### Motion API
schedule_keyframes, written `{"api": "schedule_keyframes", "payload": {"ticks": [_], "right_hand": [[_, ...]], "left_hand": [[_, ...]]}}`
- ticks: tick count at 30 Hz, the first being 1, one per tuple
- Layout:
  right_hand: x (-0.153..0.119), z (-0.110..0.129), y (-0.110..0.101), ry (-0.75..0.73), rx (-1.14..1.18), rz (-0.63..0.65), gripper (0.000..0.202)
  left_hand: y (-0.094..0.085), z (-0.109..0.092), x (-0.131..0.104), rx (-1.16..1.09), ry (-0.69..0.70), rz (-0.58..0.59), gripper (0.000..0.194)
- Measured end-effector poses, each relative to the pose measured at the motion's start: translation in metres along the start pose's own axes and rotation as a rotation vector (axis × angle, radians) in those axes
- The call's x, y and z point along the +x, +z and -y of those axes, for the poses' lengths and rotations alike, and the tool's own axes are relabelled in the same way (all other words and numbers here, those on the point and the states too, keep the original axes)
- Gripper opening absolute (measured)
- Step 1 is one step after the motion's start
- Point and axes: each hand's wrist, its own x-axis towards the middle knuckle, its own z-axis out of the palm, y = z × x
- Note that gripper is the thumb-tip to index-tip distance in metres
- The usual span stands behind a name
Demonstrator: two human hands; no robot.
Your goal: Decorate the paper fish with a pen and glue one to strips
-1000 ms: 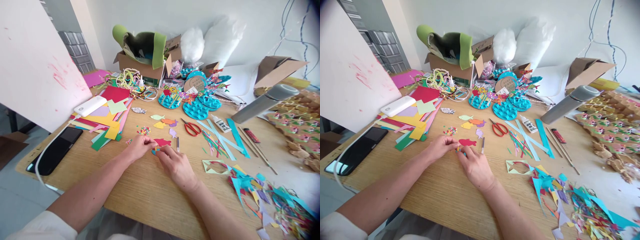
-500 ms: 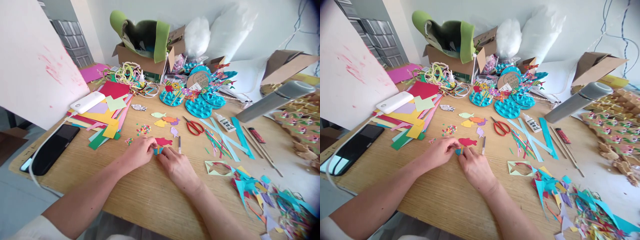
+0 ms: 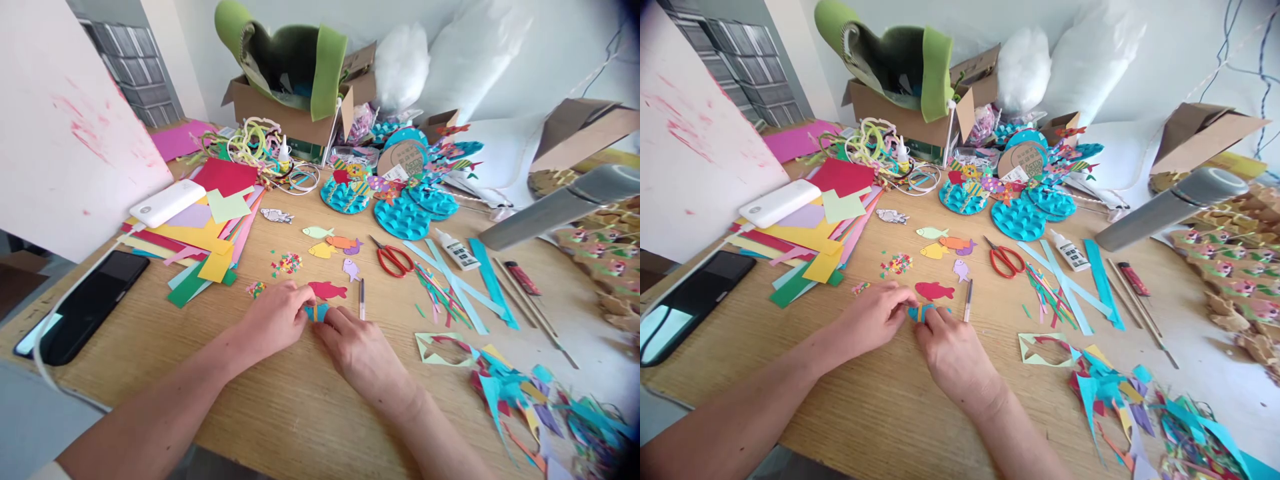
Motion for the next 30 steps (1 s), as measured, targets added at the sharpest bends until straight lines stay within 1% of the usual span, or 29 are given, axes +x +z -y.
{"api": "schedule_keyframes", "payload": {"ticks": [3,5,9,12,14,24,30], "right_hand": [[0.0002,0.0005,0.0004,-0.002,0.017,0.002,0.013],[0.0004,0.0010,0.0004,-0.002,0.022,-0.002,0.012],[0.0005,0.0027,0.0001,-0.002,0.011,-0.020,0.010],[0.0000,0.0041,0.0003,-0.008,0.006,-0.025,0.009],[-0.0002,0.0049,0.0008,-0.012,0.002,-0.030,0.009],[0.0014,0.0077,0.0046,0.006,-0.007,-0.046,0.011],[0.0022,0.0098,0.0053,0.006,-0.025,-0.034,0.011]], "left_hand": [[-0.0024,-0.0026,-0.0004,0.030,0.023,-0.020,0.029],[-0.0046,-0.0046,-0.0010,0.027,0.068,-0.017,0.033],[-0.0070,-0.0071,-0.0014,0.022,0.137,0.044,0.040],[-0.0069,-0.0069,-0.0009,0.034,0.134,0.098,0.041],[-0.0068,-0.0061,-0.0007,0.040,0.126,0.111,0.041],[-0.0061,-0.0037,-0.0015,0.033,0.107,0.102,0.042],[-0.0057,-0.0033,-0.0011,0.029,0.100,0.096,0.043]]}}
